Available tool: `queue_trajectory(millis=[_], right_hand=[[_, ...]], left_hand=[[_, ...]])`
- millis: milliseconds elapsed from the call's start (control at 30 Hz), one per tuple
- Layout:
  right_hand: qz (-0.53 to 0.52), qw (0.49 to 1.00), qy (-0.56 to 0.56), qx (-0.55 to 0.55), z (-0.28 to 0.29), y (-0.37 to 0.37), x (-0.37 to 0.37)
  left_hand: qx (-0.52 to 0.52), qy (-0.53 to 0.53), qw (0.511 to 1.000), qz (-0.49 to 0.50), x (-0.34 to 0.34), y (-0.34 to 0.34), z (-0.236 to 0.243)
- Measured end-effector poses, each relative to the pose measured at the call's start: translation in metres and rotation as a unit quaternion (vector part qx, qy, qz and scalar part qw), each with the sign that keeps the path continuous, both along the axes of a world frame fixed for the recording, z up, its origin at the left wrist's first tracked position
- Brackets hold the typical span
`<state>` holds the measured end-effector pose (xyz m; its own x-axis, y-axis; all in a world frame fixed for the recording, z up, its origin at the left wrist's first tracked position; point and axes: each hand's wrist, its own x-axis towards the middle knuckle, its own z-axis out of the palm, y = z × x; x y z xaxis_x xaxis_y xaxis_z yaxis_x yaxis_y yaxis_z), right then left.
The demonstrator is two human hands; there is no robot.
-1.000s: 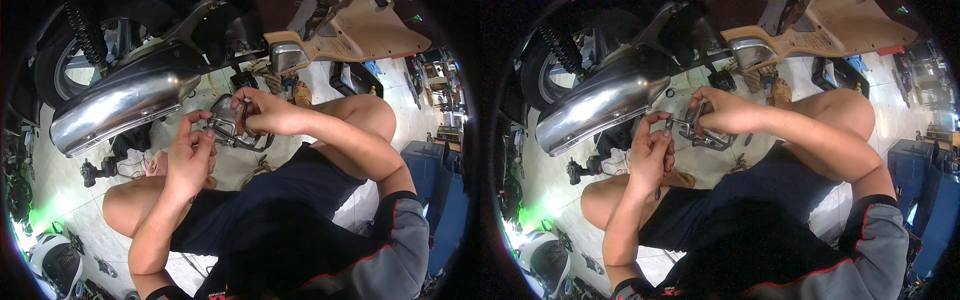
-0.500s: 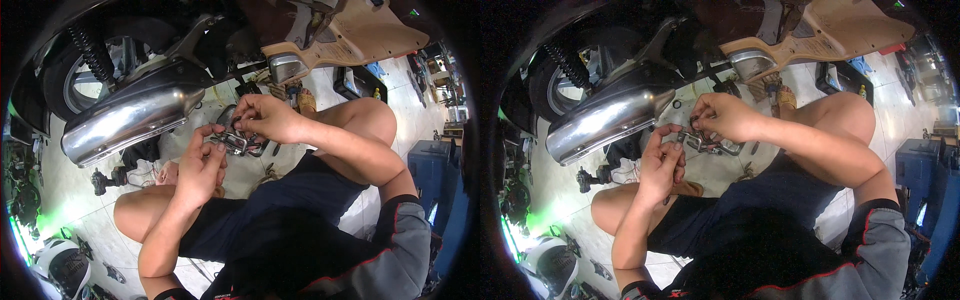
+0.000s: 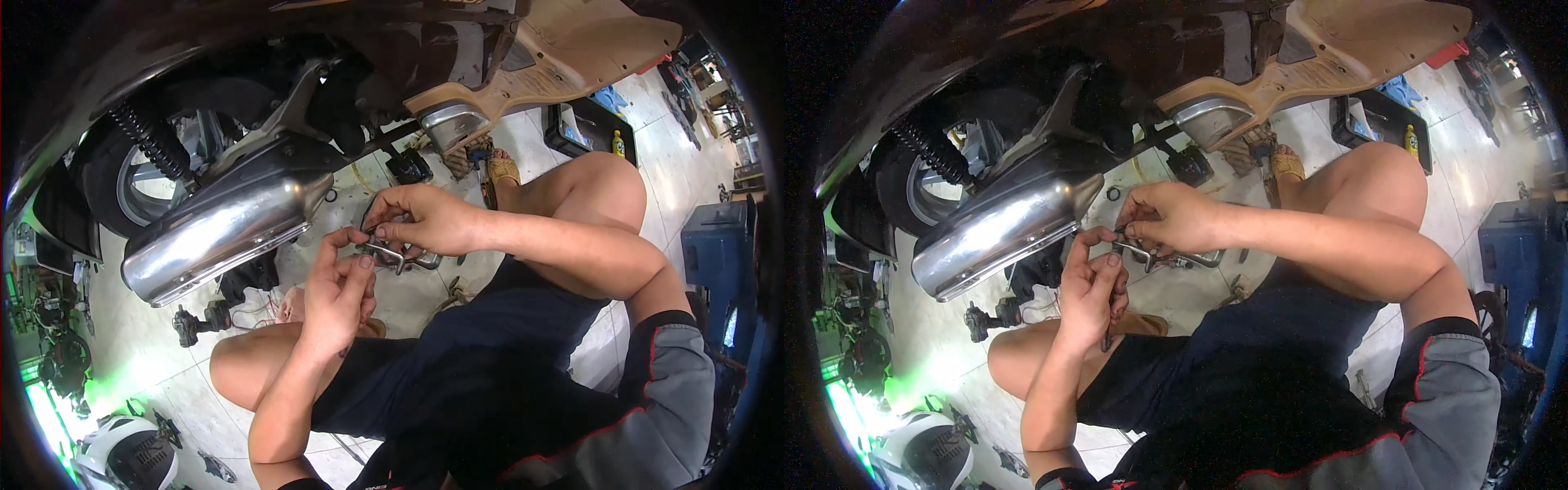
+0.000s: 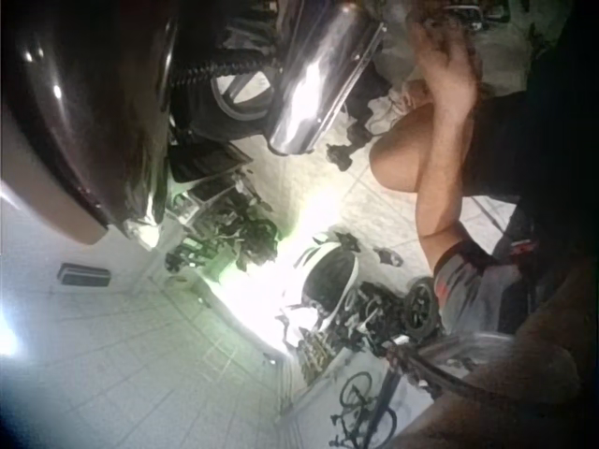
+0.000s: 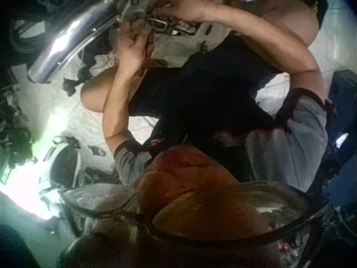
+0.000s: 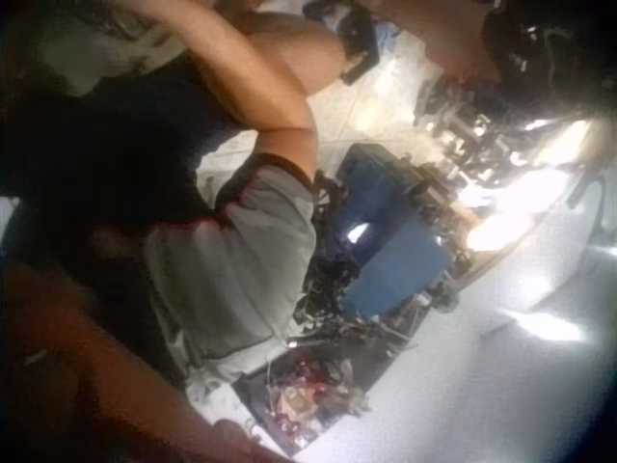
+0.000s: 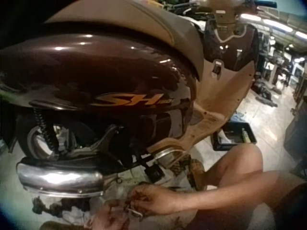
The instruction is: Disassembling and adjusting components near the exhaust and engine of a motorcycle.
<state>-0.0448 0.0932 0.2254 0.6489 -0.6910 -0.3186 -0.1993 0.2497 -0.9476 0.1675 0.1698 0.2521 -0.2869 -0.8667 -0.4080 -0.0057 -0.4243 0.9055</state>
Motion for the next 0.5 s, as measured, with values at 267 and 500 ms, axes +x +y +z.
queue_trajectory(millis=[267,500], right_hand=[[-0.041,0.999,-0.007,-0.005,0.01,0.004,0.006],[-0.039,0.994,-0.094,0.036,0.004,0.002,0.013]], left_hand=[[0.031,0.007,0.997,0.069,-0.003,-0.002,-0.011],[0.052,0.1,0.986,0.12,0.0,0.0,-0.013]])
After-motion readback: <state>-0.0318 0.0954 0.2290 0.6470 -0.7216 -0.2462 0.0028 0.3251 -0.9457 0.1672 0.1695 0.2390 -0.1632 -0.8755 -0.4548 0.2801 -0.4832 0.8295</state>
